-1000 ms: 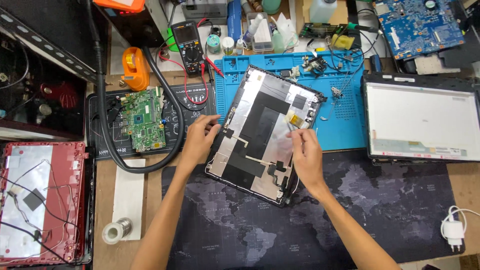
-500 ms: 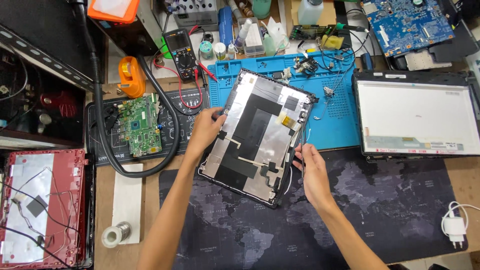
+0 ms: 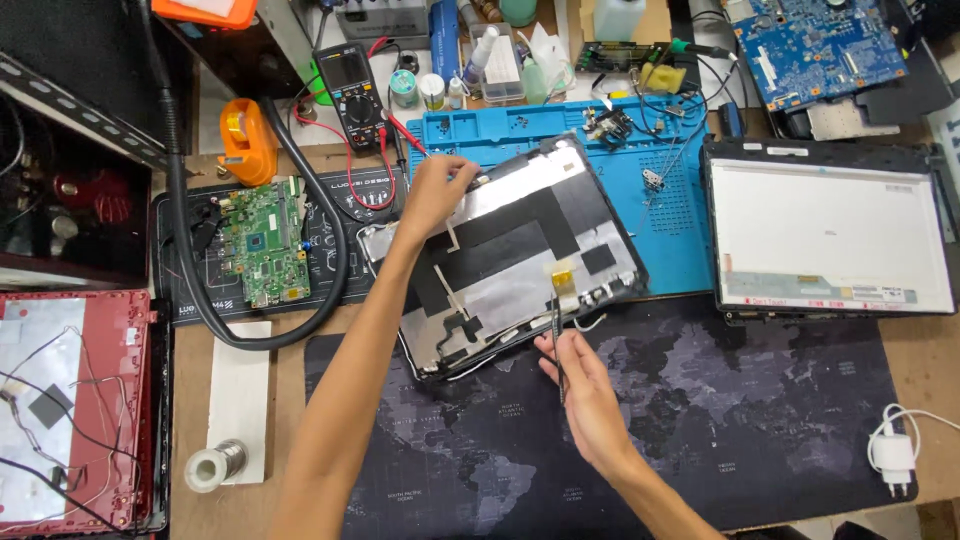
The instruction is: Repairing a laptop screen assembly by routing cables and securing them with adhesive tape
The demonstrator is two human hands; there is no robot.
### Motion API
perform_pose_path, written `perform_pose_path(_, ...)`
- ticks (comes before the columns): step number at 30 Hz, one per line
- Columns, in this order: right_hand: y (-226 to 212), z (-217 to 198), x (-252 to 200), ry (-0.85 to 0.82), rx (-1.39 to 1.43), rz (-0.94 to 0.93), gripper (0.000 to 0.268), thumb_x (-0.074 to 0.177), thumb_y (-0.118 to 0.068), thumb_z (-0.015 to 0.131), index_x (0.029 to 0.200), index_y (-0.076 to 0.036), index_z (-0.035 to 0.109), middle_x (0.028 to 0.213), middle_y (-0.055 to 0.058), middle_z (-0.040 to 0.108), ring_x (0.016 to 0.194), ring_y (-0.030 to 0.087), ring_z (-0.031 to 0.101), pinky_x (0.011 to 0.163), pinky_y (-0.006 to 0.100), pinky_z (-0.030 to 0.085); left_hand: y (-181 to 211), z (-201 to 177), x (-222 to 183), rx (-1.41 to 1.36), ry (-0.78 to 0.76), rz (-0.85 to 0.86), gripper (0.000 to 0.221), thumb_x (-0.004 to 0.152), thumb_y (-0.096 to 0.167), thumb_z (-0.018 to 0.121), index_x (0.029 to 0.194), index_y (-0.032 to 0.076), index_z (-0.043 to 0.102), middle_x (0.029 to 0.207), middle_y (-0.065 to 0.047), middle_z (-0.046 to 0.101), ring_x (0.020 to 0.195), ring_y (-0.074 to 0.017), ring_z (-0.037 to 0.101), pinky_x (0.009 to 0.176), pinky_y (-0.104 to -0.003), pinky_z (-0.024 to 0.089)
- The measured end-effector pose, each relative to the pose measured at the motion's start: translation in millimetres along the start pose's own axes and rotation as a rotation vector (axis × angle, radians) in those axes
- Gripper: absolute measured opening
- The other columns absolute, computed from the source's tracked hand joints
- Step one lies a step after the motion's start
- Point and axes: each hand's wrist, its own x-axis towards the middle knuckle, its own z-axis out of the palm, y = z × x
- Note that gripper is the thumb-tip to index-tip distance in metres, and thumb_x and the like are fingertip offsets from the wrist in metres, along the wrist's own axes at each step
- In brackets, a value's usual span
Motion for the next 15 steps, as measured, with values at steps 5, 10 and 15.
perform_pose_path(5, 18, 10, -10, -0.045, -0.006, 0.06, 0.024, 0.106, -0.033, 0.047, 0.097, -0.013, 0.06, 0.115, 0.003, 0.067, 0.132, 0.015, 0.062, 0.114, 0.037, 0.047, 7, 10, 16, -0.101, -0.134, -0.052, 0.043, 0.102, 0.035, 0.05, 0.067, 0.012, 0.057, 0.068, -0.007, 0.06, 0.071, -0.0153, 0.056, 0.069, -0.035, 0.045)
perform_pose_path(10, 15, 18, -11, -0.054, -0.022, 0.068, 0.025, 0.105, -0.034, 0.048, 0.093, -0.015, 0.059, 0.115, 0.002, 0.07, 0.127, 0.011, 0.063, 0.117, 0.033, 0.043, 9, 6, 10, -0.126, -0.197, -0.066, 0.057, 0.103, 0.04, 0.046, 0.053, 0.011, 0.048, 0.108, -0.015, 0.079, 0.042, -0.0083, 0.042, 0.054, -0.035, 0.044)
perform_pose_path(15, 12, 21, -4, -0.081, -0.083, 0.029, 0.026, 0.105, -0.034, 0.046, 0.094, -0.013, 0.056, 0.117, 0.008, 0.071, 0.128, 0.018, 0.065, 0.117, 0.033, 0.046, 8, -7, -1, -0.14, -0.161, 0.019, 0.039, 0.108, 0.032, 0.052, 0.073, 0.015, 0.048, 0.061, 0.005, 0.027, 0.057, -0.0084, 0.028, 0.058, -0.029, 0.028)
